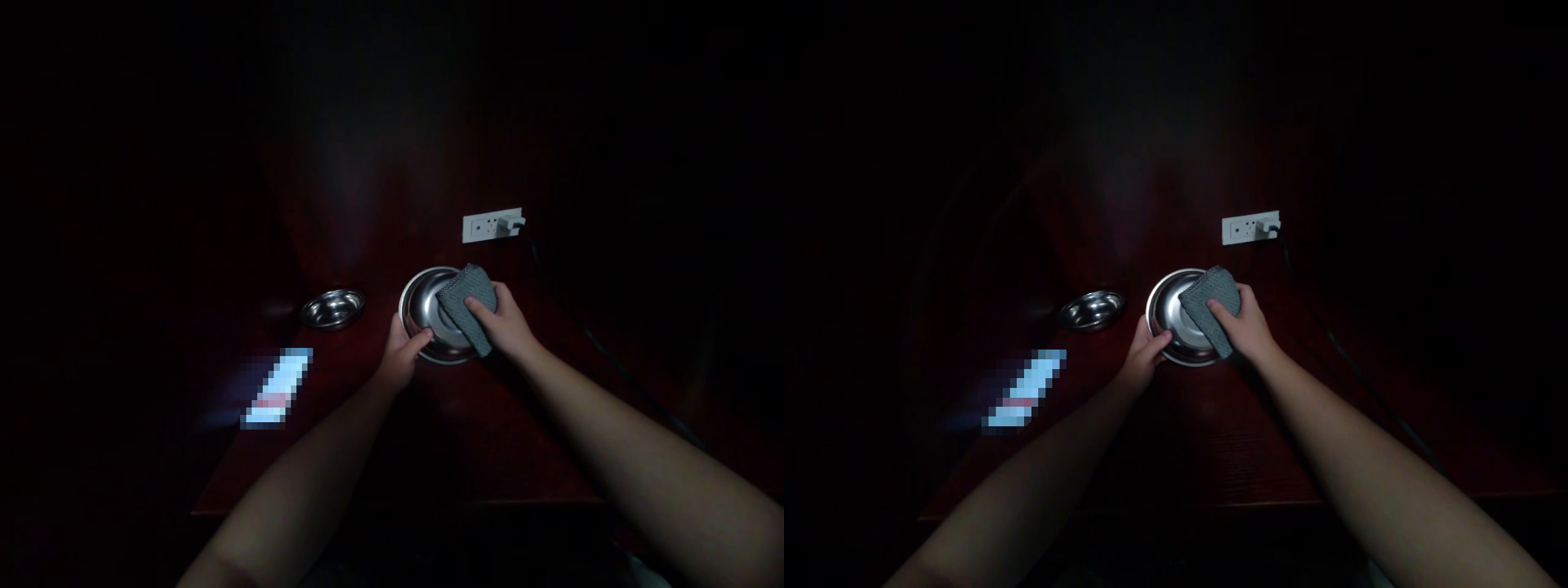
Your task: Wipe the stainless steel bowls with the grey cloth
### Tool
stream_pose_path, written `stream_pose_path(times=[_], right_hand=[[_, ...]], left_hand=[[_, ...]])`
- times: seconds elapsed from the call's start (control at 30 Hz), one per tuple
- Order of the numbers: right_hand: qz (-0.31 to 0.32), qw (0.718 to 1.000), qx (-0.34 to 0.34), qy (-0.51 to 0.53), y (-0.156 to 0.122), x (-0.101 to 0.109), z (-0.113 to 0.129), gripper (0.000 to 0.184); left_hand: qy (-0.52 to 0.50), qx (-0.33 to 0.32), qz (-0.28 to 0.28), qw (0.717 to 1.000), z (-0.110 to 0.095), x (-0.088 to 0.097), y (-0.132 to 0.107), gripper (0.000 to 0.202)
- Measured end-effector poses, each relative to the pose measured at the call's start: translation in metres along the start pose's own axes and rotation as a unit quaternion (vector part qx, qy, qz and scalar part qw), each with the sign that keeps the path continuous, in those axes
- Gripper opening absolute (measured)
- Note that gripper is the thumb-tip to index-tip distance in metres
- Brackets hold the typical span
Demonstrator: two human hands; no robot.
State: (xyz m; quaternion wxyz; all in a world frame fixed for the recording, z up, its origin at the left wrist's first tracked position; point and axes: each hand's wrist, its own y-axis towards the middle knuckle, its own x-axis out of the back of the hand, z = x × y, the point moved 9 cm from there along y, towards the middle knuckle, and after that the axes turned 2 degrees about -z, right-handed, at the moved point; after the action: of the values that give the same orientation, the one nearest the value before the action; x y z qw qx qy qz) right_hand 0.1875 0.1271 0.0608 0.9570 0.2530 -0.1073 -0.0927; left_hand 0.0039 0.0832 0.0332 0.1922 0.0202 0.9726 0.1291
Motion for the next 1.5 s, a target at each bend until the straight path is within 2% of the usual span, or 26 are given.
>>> stream_pose_path(times=[0.4,0.57,0.8,0.93,1.07,1.23,1.4,1.5], right_hand=[[0.009,1.000,0.024,-0.012,-0.003,-0.001,0.009,0.062],[0.011,1.000,0.015,-0.011,-0.003,-0.002,0.005,0.058],[0.022,0.999,0.010,-0.024,-0.002,-0.006,0.000,0.052],[0.024,1.000,0.002,-0.009,-0.001,-0.005,-0.005,0.052],[0.005,1.000,-0.016,0.000,0.002,0.001,-0.008,0.051],[-0.056,0.998,-0.037,-0.008,0.004,0.013,-0.011,0.054],[-0.068,0.997,-0.037,-0.003,0.002,0.012,-0.012,0.054],[-0.056,0.998,-0.032,-0.004,0.001,0.009,-0.009,0.053]], left_hand=[[0.007,0.002,-0.012,1.000,-0.001,0.002,0.000,0.048],[0.009,0.002,-0.013,1.000,0.002,0.005,0.003,0.045],[0.004,-0.033,-0.010,0.999,-0.004,0.007,0.006,0.045],[0.002,-0.022,-0.012,1.000,-0.001,0.007,0.006,0.045],[-0.043,0.002,-0.013,0.999,0.003,0.006,0.005,0.044],[-0.095,0.053,0.002,0.994,0.010,0.001,0.003,0.044],[-0.036,0.050,0.044,0.997,0.011,-0.010,-0.004,0.064],[-0.024,0.048,0.041,0.998,0.010,-0.011,-0.006,0.066]])
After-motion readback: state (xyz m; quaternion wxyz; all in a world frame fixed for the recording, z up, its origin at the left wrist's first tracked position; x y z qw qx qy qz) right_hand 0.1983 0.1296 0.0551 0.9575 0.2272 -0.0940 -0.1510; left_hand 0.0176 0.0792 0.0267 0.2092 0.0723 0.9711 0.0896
